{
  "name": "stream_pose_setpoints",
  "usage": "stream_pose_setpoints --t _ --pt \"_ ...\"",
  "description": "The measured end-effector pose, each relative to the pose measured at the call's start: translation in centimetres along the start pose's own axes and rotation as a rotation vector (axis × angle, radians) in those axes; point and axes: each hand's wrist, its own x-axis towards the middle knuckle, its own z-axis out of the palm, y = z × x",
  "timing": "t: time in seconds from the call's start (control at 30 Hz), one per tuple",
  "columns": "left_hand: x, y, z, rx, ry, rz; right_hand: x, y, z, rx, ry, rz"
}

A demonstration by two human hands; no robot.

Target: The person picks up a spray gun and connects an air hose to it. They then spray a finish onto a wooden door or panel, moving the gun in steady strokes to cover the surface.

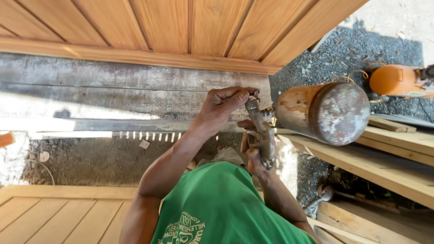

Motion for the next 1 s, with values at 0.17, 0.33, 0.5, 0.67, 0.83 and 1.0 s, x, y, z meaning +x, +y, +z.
stream_pose_setpoints --t 0.17,0.33,0.5,0.67,0.83,1.0 --pt "0.7 -0.8 0.1 -0.266 -0.132 0.02 -0.2 -0.6 0.8 0.229 0.042 0.066" --pt "1.4 -1.2 1.5 -0.584 -0.254 0.024 -1.5 -0.6 0.9 0.478 0.031 0.21" --pt "0.7 -0.9 1.8 -0.686 -0.261 -0.145 -2.0 0.2 0.2 0.486 0.051 0.244" --pt "2.1 -1.0 2.3 -0.477 -0.246 -0.133 -2.4 1.7 -1.2 0.472 0.077 0.297" --pt "4.5 -0.3 5.0 -0.382 -0.332 -0.091 -3.0 0.9 -4.7 0.511 0.037 0.313" --pt "7.5 0.1 8.9 -0.327 -0.437 0.053 -2.5 -1.5 -8.9 0.622 0.099 0.372"
